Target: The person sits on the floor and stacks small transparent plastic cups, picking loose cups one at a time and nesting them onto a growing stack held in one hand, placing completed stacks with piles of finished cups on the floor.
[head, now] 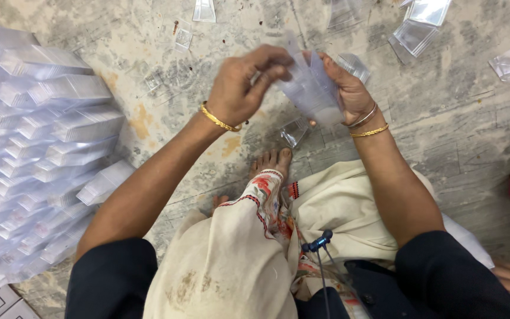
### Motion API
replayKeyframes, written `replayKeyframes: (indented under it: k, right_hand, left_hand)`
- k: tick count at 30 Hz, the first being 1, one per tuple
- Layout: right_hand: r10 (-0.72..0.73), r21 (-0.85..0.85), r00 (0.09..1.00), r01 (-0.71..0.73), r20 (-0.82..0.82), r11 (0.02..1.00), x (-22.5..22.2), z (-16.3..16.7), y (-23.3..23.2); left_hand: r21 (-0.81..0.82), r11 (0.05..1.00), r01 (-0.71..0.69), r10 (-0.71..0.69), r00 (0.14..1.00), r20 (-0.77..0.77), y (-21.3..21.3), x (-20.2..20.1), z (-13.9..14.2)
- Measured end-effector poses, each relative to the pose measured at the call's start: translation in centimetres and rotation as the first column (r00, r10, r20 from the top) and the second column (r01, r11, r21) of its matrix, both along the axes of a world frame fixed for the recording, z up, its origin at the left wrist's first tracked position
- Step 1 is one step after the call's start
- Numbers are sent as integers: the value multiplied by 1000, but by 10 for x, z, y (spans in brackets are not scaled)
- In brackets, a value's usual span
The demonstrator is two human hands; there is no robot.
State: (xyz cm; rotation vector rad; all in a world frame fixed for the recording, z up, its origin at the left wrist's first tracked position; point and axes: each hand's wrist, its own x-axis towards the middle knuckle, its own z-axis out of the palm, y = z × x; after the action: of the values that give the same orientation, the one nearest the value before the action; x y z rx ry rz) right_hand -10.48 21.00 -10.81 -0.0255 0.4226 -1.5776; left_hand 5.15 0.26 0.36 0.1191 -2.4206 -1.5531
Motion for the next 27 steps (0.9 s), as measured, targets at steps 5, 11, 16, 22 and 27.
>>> replayKeyframes:
  k: [5, 11, 16, 22, 27]
  right_hand:
    - [26, -63, 999, -28, -40, 998, 6, 5, -6]
    - [-3, -67, 999, 0, -51, 998, 1, 17, -7]
    - [7, -107, 999, -10, -32, 994, 1, 21, -9]
    - [46, -136, 994, -59, -94, 989, 5, 26, -10]
    - [63, -140, 985, -85, -160, 987, 1, 28, -9]
  left_hand:
    - [-52, 999, -7, 6, 1000, -21, 2, 2, -4]
    - [57, 960, -274, 263, 953, 148, -18, 0, 18]
    - [-225, 973, 49, -51, 999, -2, -12, 9, 13]
    - [-71, 996, 61, -56, 996, 65, -9, 29, -21]
    - [114, 967, -228, 226, 974, 33, -64, 69, -3]
